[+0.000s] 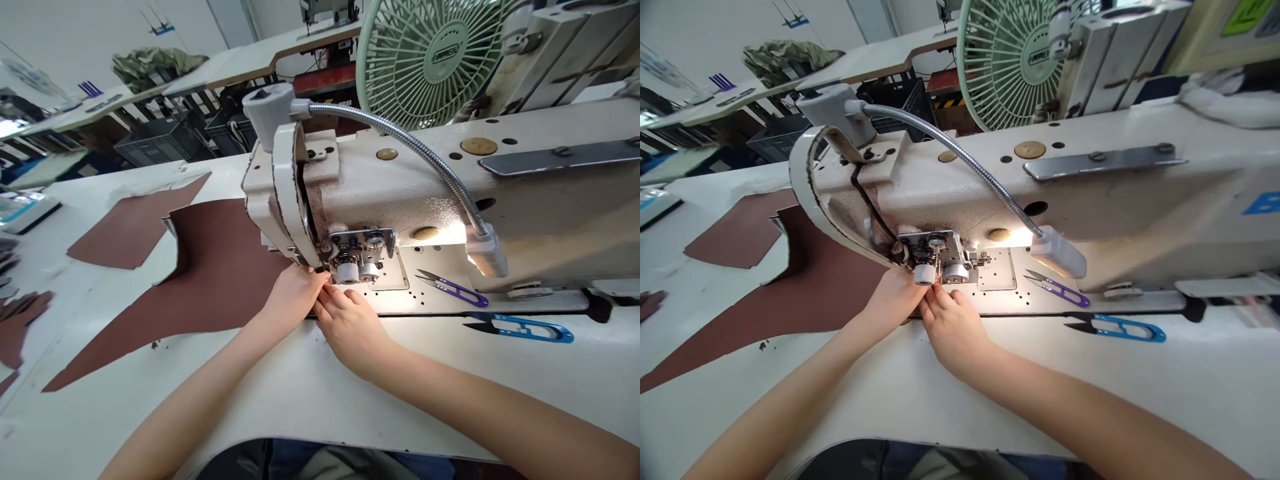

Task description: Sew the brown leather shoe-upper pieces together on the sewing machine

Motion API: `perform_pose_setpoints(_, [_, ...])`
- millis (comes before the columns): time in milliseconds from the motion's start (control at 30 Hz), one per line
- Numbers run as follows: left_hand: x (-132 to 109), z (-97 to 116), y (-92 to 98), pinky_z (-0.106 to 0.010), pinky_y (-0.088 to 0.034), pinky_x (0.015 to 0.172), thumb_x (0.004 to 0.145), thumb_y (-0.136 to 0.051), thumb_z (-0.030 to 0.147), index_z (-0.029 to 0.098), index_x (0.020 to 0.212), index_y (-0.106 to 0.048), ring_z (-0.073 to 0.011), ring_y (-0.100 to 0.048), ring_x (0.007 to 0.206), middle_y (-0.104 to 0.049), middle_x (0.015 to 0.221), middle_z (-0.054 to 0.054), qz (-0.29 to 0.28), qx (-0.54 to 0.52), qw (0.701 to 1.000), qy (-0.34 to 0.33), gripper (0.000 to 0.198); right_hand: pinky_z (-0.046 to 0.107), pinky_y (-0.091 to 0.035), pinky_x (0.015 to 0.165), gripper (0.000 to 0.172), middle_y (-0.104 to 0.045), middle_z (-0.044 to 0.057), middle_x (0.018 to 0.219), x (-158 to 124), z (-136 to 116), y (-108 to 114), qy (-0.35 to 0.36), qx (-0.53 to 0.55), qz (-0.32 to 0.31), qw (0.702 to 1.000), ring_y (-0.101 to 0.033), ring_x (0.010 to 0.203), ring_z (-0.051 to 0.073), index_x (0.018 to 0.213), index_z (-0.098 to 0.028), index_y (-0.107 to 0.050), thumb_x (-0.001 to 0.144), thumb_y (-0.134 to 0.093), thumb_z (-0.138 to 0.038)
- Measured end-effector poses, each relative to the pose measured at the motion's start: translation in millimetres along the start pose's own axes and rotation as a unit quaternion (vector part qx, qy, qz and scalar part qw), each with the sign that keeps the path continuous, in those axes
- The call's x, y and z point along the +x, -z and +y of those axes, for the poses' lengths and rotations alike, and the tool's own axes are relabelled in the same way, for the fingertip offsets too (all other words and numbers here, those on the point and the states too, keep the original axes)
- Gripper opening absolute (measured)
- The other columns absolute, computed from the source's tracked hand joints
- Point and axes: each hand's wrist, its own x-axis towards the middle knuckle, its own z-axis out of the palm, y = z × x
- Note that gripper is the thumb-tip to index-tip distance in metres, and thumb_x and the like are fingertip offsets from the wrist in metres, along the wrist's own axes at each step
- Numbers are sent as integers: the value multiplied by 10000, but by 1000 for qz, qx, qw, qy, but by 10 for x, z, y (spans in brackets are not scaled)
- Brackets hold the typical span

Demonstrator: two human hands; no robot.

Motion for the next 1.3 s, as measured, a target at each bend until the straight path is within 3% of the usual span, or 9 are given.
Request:
perform_pose_setpoints(133, [-26,-97,24,-261,-364,553,803,-480,94,171,716,-582,-175,-554,621,-594,635,-18,13,-22,999,-39,154,382,-418,907,458,-488,159,1357,-65,-1,36,-17,62,4,998,-421,1264,285,1301,-6,-480,929,-410,-265])
perform_pose_setpoints(267, [-71,-116,57,-253,-395,589,794,-466,80,176,751,-608,-177,-568,666,-621,672,-18,28,-43,999,-9,176,407,-369,1009,496,-392,155,1415,-140,-27,87,-14,121,-18,992,-347,1329,277,1344,2,-423,938,-384,-282])
perform_pose_setpoints(633, [-2,-36,-14,-253,-360,532,783,-488,117,180,708,-611,-172,-571,592,-624,614,-13,17,-53,998,17,157,443,-321,1072,555,-400,178,1414,-6,-75,116,-55,142,-73,986,-321,1339,308,1350,24,-406,939,-374,-349])
perform_pose_setpoints(833, [-75,-112,45,-246,-408,617,802,-508,101,175,759,-637,-177,-586,716,-632,679,-12,37,-101,994,37,155,455,-323,1075,599,-303,161,1460,-70,-170,108,-34,147,-69,986,-260,1370,290,1399,-6,-328,948,-363,-400])
perform_pose_setpoints(967, [-88,-120,40,-230,-406,644,801,-505,74,193,693,-628,-160,-577,747,-621,679,7,22,-139,990,21,203,459,-351,1054,589,-322,197,1437,-53,-280,96,-33,116,-78,990,-286,1354,315,1374,23,-361,941,-389,-375])
perform_pose_setpoints(1300, [-4,-151,-1,-240,-319,541,780,-448,57,173,615,-576,-137,-507,594,-536,563,10,16,-120,993,-10,239,478,-354,1046,588,-340,231,1418,77,-349,12,-49,76,-84,992,-296,1344,344,1355,42,-386,939,-390,-372])
